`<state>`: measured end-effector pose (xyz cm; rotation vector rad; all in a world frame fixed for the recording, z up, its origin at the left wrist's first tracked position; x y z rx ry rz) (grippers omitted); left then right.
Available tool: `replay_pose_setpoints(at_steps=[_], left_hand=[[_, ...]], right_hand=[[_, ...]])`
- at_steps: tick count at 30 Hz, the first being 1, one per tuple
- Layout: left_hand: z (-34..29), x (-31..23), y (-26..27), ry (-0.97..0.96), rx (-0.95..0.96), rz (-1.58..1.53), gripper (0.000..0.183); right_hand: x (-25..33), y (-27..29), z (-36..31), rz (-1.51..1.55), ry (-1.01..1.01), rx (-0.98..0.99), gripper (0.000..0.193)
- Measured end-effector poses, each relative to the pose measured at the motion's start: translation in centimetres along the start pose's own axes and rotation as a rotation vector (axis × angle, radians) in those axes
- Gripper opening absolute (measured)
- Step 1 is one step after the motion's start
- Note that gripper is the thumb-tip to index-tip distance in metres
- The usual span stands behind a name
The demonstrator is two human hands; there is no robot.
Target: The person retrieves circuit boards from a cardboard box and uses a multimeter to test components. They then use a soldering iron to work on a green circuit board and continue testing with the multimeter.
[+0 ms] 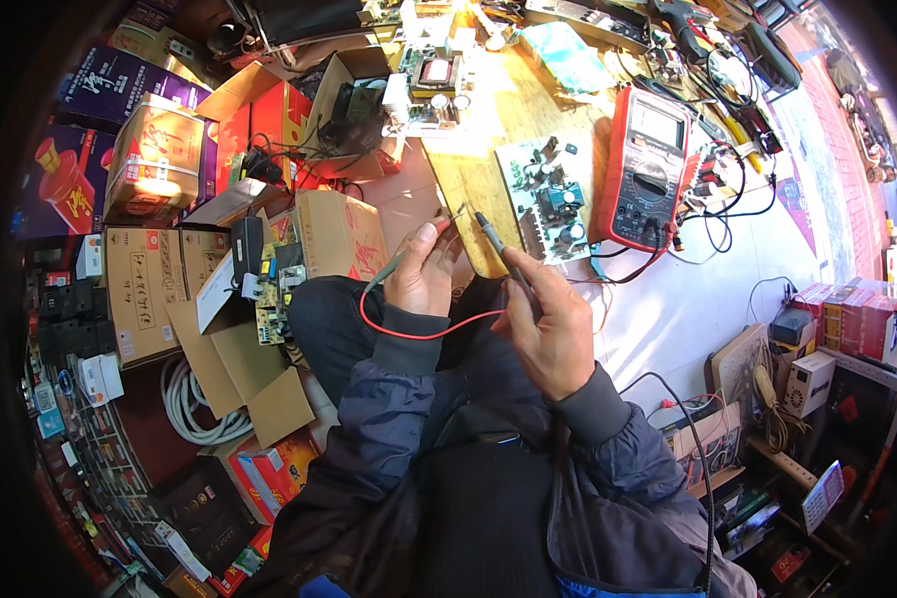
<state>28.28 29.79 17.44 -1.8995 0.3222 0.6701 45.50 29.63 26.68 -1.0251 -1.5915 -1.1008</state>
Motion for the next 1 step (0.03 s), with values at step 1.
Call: replay_pose_setpoints(at_steps=[1], left_hand=[[0.05, 0.05, 0.21, 0.001, -0.003, 0.005, 0.035]], right_hand=[[0.05, -0.06, 0.01, -0.002, 0.005, 0.004, 0.033]])
Point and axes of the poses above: each hand's wrist, its own z-axis towards the middle knuckle, its own y-axis out of the back of the hand, x = y × z, the point moved 5 cm from there along z, towards the middle knuckle, and after that the axes turned 2 degrees about -z, right-handed, at the moved point
